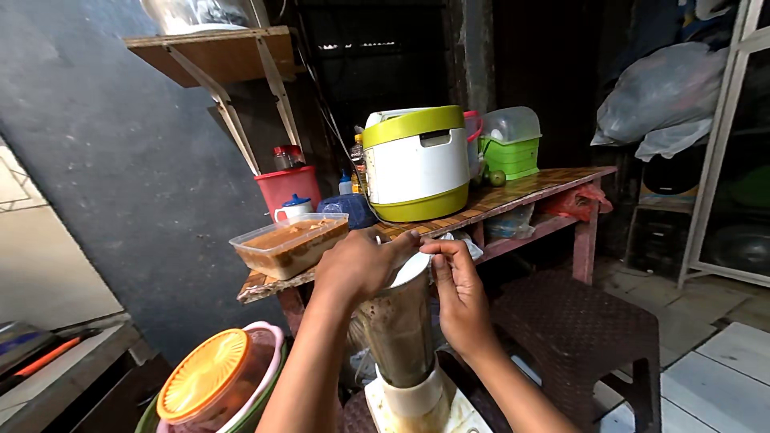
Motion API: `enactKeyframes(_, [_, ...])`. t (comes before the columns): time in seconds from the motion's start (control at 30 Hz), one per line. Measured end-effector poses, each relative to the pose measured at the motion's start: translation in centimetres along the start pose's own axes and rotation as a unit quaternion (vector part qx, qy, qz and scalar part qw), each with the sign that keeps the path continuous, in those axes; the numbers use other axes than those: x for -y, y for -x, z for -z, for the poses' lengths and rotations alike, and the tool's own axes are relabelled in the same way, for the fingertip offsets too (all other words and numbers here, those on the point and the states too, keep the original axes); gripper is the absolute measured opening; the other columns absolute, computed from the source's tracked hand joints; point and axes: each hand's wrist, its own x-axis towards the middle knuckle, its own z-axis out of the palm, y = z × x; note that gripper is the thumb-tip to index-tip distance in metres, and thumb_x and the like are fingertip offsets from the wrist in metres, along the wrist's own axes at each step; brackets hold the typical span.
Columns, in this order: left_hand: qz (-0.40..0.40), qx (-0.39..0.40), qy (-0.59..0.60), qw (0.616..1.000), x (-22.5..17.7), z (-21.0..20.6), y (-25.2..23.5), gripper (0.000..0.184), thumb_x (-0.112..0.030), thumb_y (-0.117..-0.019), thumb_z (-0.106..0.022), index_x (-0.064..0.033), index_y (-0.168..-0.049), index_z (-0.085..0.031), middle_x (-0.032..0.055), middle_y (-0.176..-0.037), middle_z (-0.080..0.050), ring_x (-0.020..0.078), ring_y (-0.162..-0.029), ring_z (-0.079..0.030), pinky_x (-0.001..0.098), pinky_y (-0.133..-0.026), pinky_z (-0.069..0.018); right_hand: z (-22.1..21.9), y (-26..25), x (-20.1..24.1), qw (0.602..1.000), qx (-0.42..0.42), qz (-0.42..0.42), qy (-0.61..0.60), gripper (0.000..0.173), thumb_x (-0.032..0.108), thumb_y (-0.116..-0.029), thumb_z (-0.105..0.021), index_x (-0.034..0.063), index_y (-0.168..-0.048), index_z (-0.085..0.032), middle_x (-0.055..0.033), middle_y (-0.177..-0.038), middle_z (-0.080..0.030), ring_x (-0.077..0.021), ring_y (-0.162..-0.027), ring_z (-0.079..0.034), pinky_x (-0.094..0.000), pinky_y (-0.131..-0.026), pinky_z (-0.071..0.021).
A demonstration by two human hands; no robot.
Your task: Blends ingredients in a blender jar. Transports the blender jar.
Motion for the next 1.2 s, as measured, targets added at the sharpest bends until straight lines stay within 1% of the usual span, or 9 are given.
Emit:
enactKeyframes(0.07, [0.004,0.001,0.0,1.0,-0.1,0.0,0.1,0.07,-0.088,-0.0825,-0.047,-0.027,-0.106,-0.073,0.0078,-0.099,-0.071,0.0311,-0.096,-0.066,0.0635,-0.079,-0.0491,0.0,0.0,0.0,1.0,-0.002,-0.001,0.001,0.025,0.026,-0.1112,-0.044,0.022,-0.128,-0.061,0.0036,-0.124,-0.066,-0.0131,-0.104,-0.067,-0.0304,-0.077,-0.0598])
enactKeyframes(0.2, [-0.002,-0.024,0.0,1.0,-0.3,-0.2,0.9,0.069,-0.084,-0.0861,-0.048,-0.0223,-0.103,-0.073,0.0121,-0.091,-0.069,0.035,-0.089,-0.065,0.0646,-0.072,-0.0472,0.0,0.0,0.0,1.0,0.0,0.009,0.002,0.024,0.025,-0.1114,-0.043,0.0199,-0.127,-0.061,0.0032,-0.127,-0.066,-0.013,-0.112,-0.066,-0.0315,-0.086,-0.0602])
enactKeyframes(0.37, [0.006,0.004,-0.006,1.0,-0.2,0.1,0.3,0.073,-0.088,-0.0827,-0.046,-0.0262,-0.112,-0.073,0.0102,-0.103,-0.071,0.0329,-0.099,-0.066,0.0656,-0.081,-0.049,0.0,-0.1,0.0,1.0,-0.002,0.012,-0.001,0.024,0.024,-0.1112,-0.044,0.0191,-0.127,-0.061,0.0023,-0.127,-0.066,-0.0134,-0.114,-0.066,-0.0328,-0.088,-0.06])
enactKeyframes(0.5, [0.005,-0.024,-0.003,1.0,-0.3,-0.1,1.0,0.072,-0.085,-0.0846,-0.048,-0.0235,-0.111,-0.073,0.0134,-0.095,-0.07,0.0363,-0.091,-0.066,0.0654,-0.073,-0.0479,-0.1,0.0,0.1,1.0,-0.003,0.008,0.001,0.024,0.025,-0.1113,-0.043,0.0198,-0.127,-0.061,0.0026,-0.128,-0.066,-0.0134,-0.116,-0.065,-0.0333,-0.091,-0.0596])
enactKeyframes(0.7, [0.015,-0.021,0.007,1.0,-0.5,-0.1,1.1,0.07,-0.084,-0.0848,-0.05,-0.0249,-0.115,-0.073,0.0139,-0.098,-0.071,0.037,-0.094,-0.066,0.066,-0.075,-0.0479,0.0,0.0,0.0,1.0,-0.002,0.012,0.003,0.024,0.025,-0.1112,-0.043,0.02,-0.127,-0.061,0.0031,-0.127,-0.066,-0.0132,-0.113,-0.066,-0.0319,-0.087,-0.06])
enactKeyframes(0.8, [0.009,-0.022,0.007,1.0,-0.4,-0.2,1.1,0.068,-0.083,-0.0857,-0.049,-0.0238,-0.108,-0.073,0.0125,-0.092,-0.07,0.0355,-0.089,-0.065,0.0648,-0.072,-0.0472,0.0,0.0,0.0,1.0,-0.001,0.01,0.002,0.025,0.025,-0.1113,-0.043,0.0199,-0.128,-0.061,0.003,-0.128,-0.066,-0.0133,-0.113,-0.066,-0.0321,-0.087,-0.0602])
enactKeyframes(0.93, [0.016,-0.015,0.005,1.0,-0.5,0.0,1.2,0.07,-0.083,-0.0858,-0.049,-0.0242,-0.115,-0.072,0.0151,-0.099,-0.07,0.0381,-0.095,-0.065,0.0671,-0.075,-0.0467,-0.1,0.0,0.1,1.0,-0.002,0.01,0.002,0.024,0.025,-0.1113,-0.043,0.0196,-0.128,-0.06,0.0026,-0.128,-0.066,-0.0135,-0.114,-0.066,-0.0322,-0.088,-0.0602])
enactKeyframes(1.1, [0.01,-0.02,-0.003,1.0,-0.5,0.0,1.1,0.068,-0.084,-0.0859,-0.047,-0.0248,-0.108,-0.072,0.0122,-0.091,-0.069,0.0352,-0.087,-0.065,0.0633,-0.07,-0.0471,-0.1,0.0,0.0,1.0,-0.004,0.011,0.003,0.024,0.026,-0.1112,-0.043,0.0199,-0.127,-0.061,0.0028,-0.127,-0.066,-0.0136,-0.115,-0.066,-0.0325,-0.088,-0.0599])
enactKeyframes(1.2, [0.005,-0.015,0.003,1.0,-0.3,-0.1,0.9,0.068,-0.083,-0.0863,-0.048,-0.0246,-0.109,-0.073,0.0126,-0.094,-0.07,0.036,-0.091,-0.066,0.065,-0.073,-0.0476,-0.1,0.0,0.1,1.0,-0.001,0.006,0.003,0.024,0.026,-0.1113,-0.043,0.0206,-0.127,-0.061,0.0032,-0.126,-0.066,-0.0127,-0.111,-0.066,-0.0312,-0.083,-0.0597])
